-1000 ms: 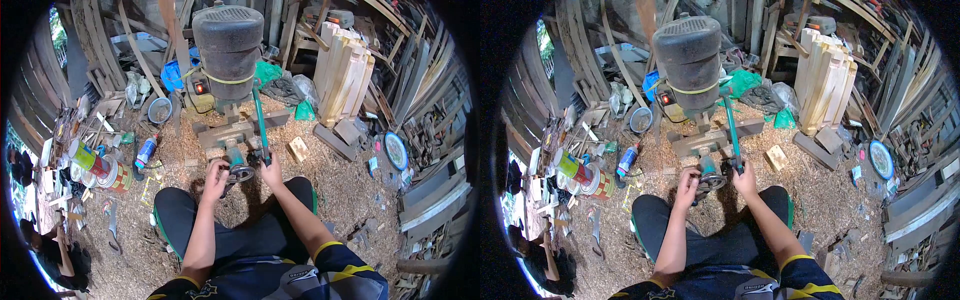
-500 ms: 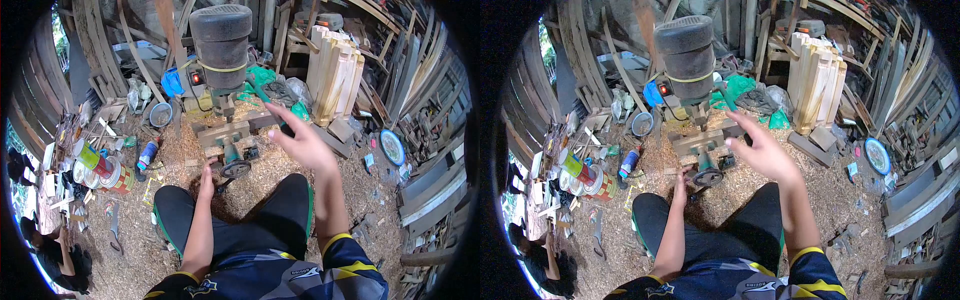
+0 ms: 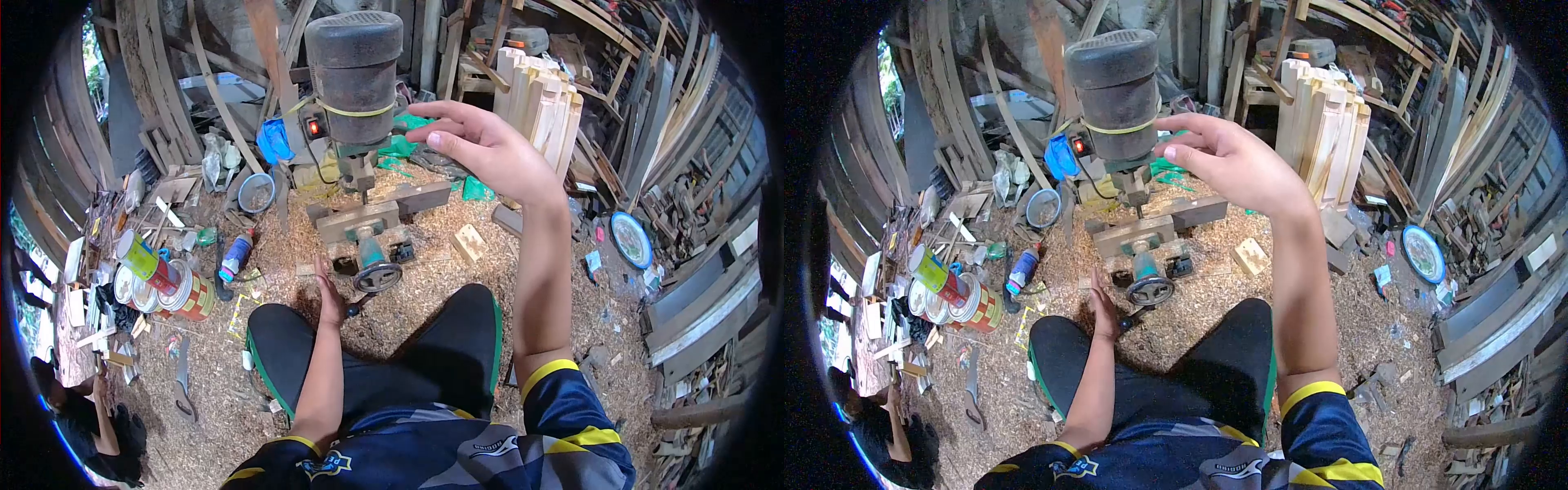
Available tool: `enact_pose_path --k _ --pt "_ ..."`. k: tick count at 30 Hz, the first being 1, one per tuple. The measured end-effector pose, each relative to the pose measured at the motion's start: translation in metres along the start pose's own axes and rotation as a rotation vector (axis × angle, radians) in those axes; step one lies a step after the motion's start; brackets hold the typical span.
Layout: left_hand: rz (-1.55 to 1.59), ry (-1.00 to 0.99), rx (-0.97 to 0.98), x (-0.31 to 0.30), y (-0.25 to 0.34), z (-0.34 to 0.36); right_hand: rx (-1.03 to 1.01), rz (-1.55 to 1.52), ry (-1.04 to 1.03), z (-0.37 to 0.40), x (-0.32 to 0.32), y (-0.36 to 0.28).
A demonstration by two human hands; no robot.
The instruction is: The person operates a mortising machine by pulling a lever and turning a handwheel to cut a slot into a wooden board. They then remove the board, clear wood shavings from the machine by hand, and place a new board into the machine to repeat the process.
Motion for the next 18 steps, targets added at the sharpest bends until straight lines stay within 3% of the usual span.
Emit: enact_pose_path --k 2,3,6,10,13,18 --pt "-0.023 0.036 0.047 -0.001 -0.01 0.004 -0.036 -0.012 -0.04 -0.002 0.003 -0.001" --pt "-0.069 -0.038 0.03 0.028 0.012 0.011 -0.039 -0.014 -0.044 -0.002 0.004 -0.002" --pt "0.036 -0.034 -0.028 0.014 -0.02 0.011 -0.024 0.02 -0.007 0.0 0.002 -0.002" --pt "0.177 0.131 -0.076 -0.002 -0.002 0.007 -0.027 -0.017 -0.018 0.0 0.002 -0.001" --pt "-0.01 0.039 0.17 0.018 0.001 -0.001 -0.044 -0.018 -0.021 0.0 0.003 -0.004" --pt "0.094 0.158 0.096 0.014 0.023 0.002 -0.042 -0.017 0.024 0.002 0.001 -0.002"
Point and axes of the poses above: each hand's wrist, its own z-axis away from the middle knuckle, its own x-axis out of the palm, y = z × x, the point moved 9 cm from there along -z, towards the middle knuckle, and after that the axes turned 14 degrees about x, right-handed, at the moved point
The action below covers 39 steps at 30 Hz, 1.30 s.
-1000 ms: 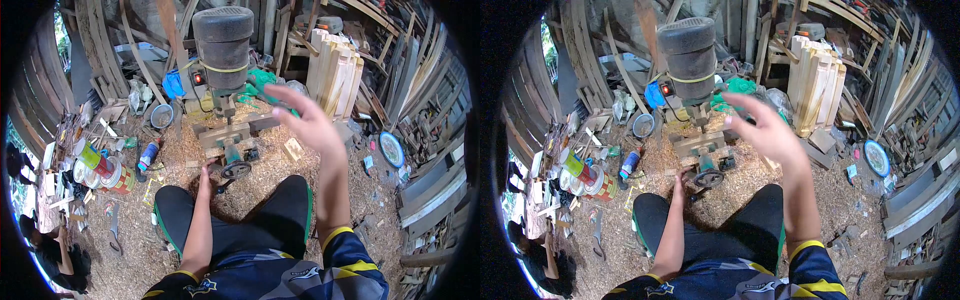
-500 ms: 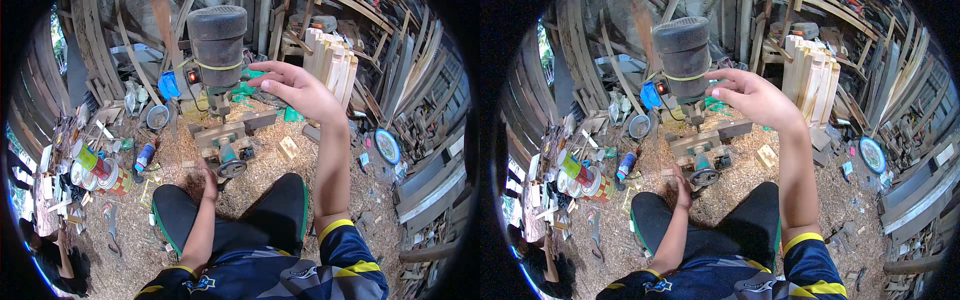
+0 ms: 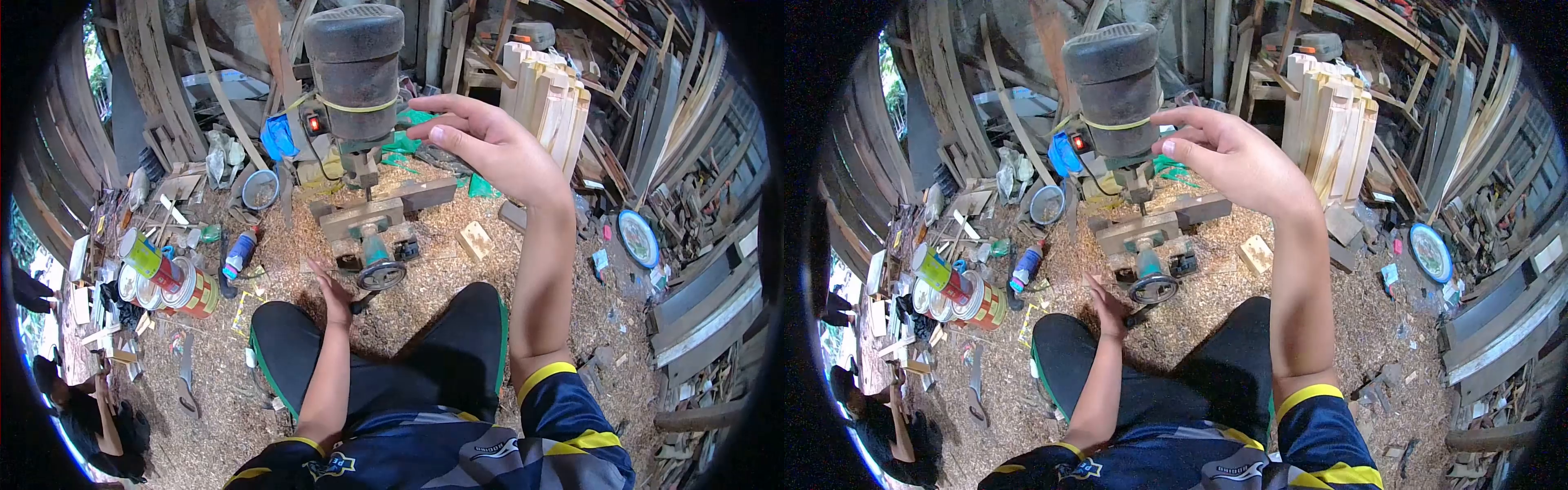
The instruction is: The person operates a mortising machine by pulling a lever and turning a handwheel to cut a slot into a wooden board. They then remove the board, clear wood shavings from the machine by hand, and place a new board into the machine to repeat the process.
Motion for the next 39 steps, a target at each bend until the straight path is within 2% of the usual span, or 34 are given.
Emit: enact_pose_path --k 2,4,6,8,10,12,13,16,18,20,21,23,26,27,31,39 --pt "0.001 0.063 -0.034 -0.004 -0.003 0.001 -0.005 0.012 -0.009 -0.001 0.001 0.0" --pt "-0.11 -0.148 0.076 0.025 -0.001 -0.003 -0.015 0.002 -0.008 -0.002 0.001 -0.001" --pt "-0.087 -0.123 0.081 0.018 -0.002 0.0 -0.015 -0.004 -0.008 -0.001 0.002 0.0" --pt "0.006 0.005 -0.05 -0.008 -0.015 0.006 -0.005 -0.02 0.007 -0.001 0.0 0.001" --pt "-0.014 0.045 -0.078 0.0 -0.012 0.007 0.015 0.006 -0.015 0.0 0.0 0.0" --pt "-0.106 -0.133 0.038 0.024 -0.006 0.0 0.03 0.032 -0.038 -0.001 0.002 0.0" --pt "-0.109 -0.162 0.065 0.028 -0.004 -0.001 0.032 0.059 -0.021 -0.001 0.001 0.001" --pt "-0.047 -0.102 0.0 0.02 -0.005 0.001 0.017 0.137 0.01 0.0 -0.001 0.001" --pt "-0.15 -0.149 0.069 0.029 -0.001 0.001 0.0 0.175 0.022 0.001 0.0 -0.002" --pt "-0.115 -0.133 0.053 0.029 0.002 -0.001 0.13 0.088 -0.134 0.002 0.009 0.004" --pt "-0.115 -0.13 0.052 0.027 0.001 0.001 0.132 0.089 -0.137 0.003 0.01 0.002" --pt "-0.128 -0.073 0.035 0.017 -0.003 0.0 0.156 0.128 -0.073 0.005 0.008 0.001" --pt "-0.126 -0.105 0.098 0.027 0.01 -0.003 0.142 0.179 -0.08 0.005 0.006 -0.003" --pt "-0.093 -0.028 0.035 0.018 0.008 -0.004 0.146 0.18 -0.077 0.005 0.006 0.0" --pt "-0.179 -0.099 0.086 0.028 0.007 -0.001 0.143 0.145 -0.055 0.003 0.006 0.003" --pt "-0.103 -0.031 0.05 0.029 0.01 -0.001 0.168 0.193 -0.059 0.004 0.005 0.002"
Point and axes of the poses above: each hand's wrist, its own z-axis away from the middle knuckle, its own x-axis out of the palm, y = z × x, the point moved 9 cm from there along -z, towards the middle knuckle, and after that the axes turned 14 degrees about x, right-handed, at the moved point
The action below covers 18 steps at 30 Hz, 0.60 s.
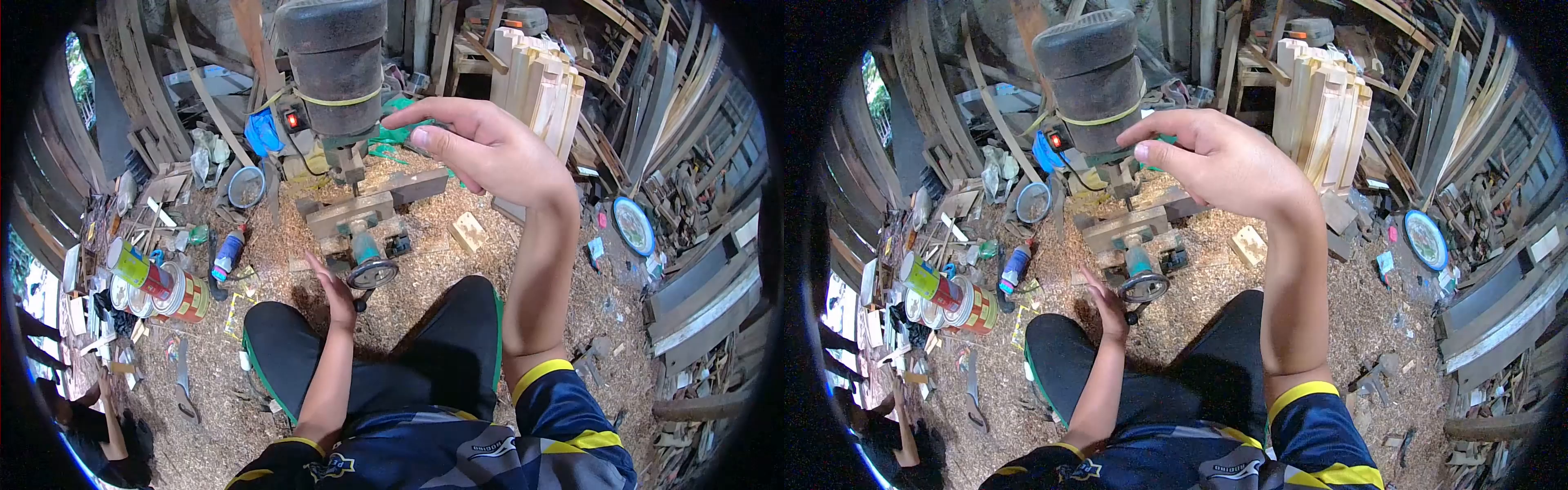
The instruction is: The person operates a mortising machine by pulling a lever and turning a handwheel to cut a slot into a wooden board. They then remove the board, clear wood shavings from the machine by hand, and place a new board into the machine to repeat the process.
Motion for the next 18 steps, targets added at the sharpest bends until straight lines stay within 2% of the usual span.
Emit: enact_pose_path --k 3,5,9,11,12,14,15,17,18 --pt "-0.067 -0.082 0.035 0.005 0.0 -0.003 -0.025 -0.079 -0.017 -0.002 0.002 0.001" --pt "-0.029 -0.06 0.04 0.003 0.001 -0.003 -0.05 -0.025 0.001 -0.002 0.0 -0.001" --pt "-0.149 -0.134 0.026 0.003 -0.005 -0.006 -0.133 0.001 0.053 -0.002 0.0 0.003" --pt "-0.209 -0.169 0.027 0.002 -0.008 -0.005 -0.376 0.035 0.196 0.006 0.003 0.004" --pt "-0.262 -0.188 0.035 0.0 -0.009 -0.005 -0.38 0.035 0.195 0.01 0.015 0.017" --pt "-0.367 -0.231 0.055 -0.003 -0.01 -0.008 -0.297 0.007 0.287 0.033 0.036 0.048" --pt "-0.417 -0.251 0.069 -0.003 -0.012 -0.012 0.145 -0.085 0.141 0.042 0.051 0.075" --pt "-0.516 -0.281 0.088 -0.002 -0.017 -0.016 -0.007 -0.096 0.211 0.044 0.074 0.114" --pt "-0.513 -0.277 0.088 0.002 -0.014 -0.02 -0.008 -0.091 0.209 0.036 0.079 0.121"
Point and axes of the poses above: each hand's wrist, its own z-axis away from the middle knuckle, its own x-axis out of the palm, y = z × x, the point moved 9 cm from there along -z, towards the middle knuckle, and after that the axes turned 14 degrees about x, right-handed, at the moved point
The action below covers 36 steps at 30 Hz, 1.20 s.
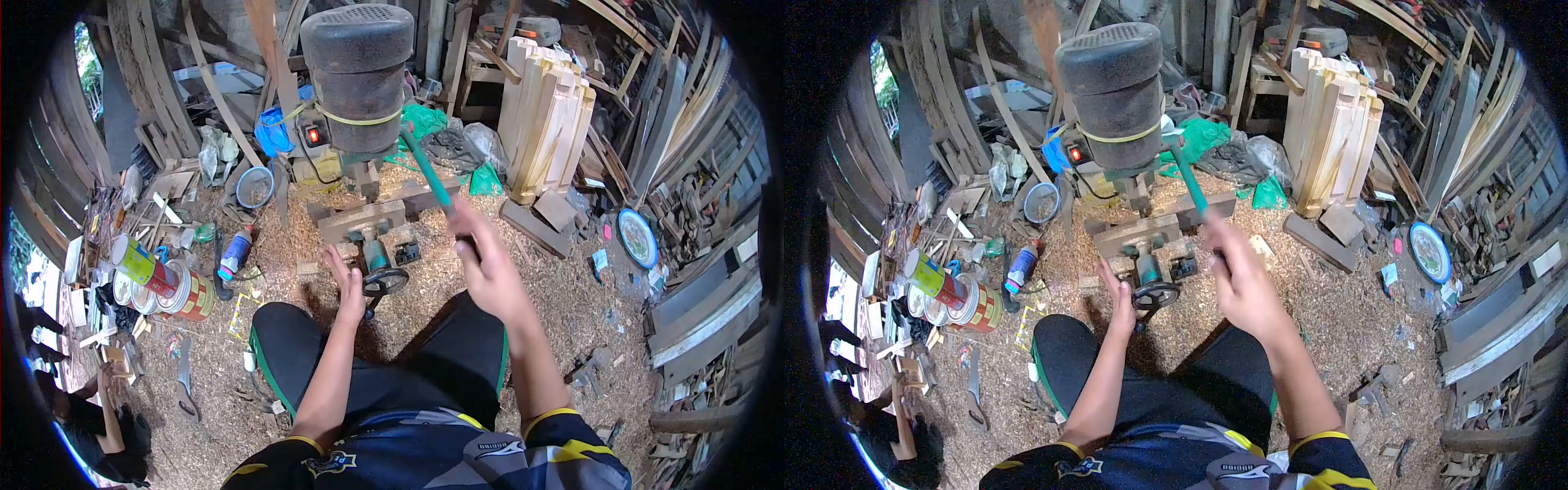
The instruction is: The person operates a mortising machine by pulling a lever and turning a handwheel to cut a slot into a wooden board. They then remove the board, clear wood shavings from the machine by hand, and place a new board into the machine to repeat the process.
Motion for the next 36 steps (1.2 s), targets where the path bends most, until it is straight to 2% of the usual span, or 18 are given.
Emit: enact_pose_path --k 2,3,7,9,10,12,13,15,18,21,22,25,27,28,29,31,33,36 --pt "-0.012 0.023 0.058 -0.004 0.01 -0.009 0.007 0.096 0.373 0.002 -0.019 0.011" --pt "-0.01 0.011 0.052 -0.004 0.014 -0.011 0.02 0.094 0.377 0.002 -0.02 0.013" --pt "-0.101 -0.032 0.17 -0.001 0.032 -0.024 0.178 0.182 0.252 -0.009 -0.016 0.024" --pt "-0.034 -0.007 0.132 0.0 0.026 -0.023 0.285 0.56 0.27 -0.008 -0.013 0.044" --pt "-0.017 0.003 0.139 0.001 0.03 -0.025 0.286 0.561 0.272 -0.011 -0.015 0.036" --pt "-0.027 -0.02 0.122 0.003 0.03 -0.027 0.598 0.13 0.035 -0.006 -0.005 0.044" --pt "-0.036 -0.044 0.11 0.005 0.03 -0.025 0.61 0.128 0.031 -0.003 -0.003 0.046" --pt "-0.03 -0.048 0.117 0.006 0.028 -0.032 0.407 0.366 0.155 -0.009 -0.01 0.028" --pt "0.02 -0.058 0.119 0.008 0.027 -0.026 0.449 0.305 0.17 -0.003 -0.001 0.038" --pt "-0.003 -0.051 0.109 0.007 0.026 -0.024 0.224 0.414 0.307 -0.002 0.063 0.157" --pt "-0.062 -0.052 0.055 0.006 0.019 -0.023 0.242 0.395 0.322 -0.005 0.072 0.169" --pt "-0.099 -0.045 0.162 0.007 0.027 -0.028 0.249 0.296 0.363 -0.014 0.07 0.174" --pt "-0.075 -0.043 0.145 0.007 0.027 -0.028 0.395 0.137 0.261 -0.008 0.075 0.186" --pt "-0.052 -0.041 0.144 0.009 0.028 -0.029 0.282 0.274 0.3 -0.01 0.073 0.183" --pt "-0.053 -0.048 0.136 0.008 0.029 -0.025 0.292 0.271 0.297 -0.012 0.083 0.199" --pt "-0.044 -0.042 0.109 0.009 0.025 -0.026 0.145 0.369 0.453 -0.034 0.103 0.231" --pt "-0.052 -0.044 0.125 0.009 0.025 -0.028 0.149 0.272 0.473 -0.056 0.124 0.276" --pt "-0.055 -0.064 0.124 0.01 0.026 -0.029 0.081 0.211 0.497 -0.074 0.132 0.291"
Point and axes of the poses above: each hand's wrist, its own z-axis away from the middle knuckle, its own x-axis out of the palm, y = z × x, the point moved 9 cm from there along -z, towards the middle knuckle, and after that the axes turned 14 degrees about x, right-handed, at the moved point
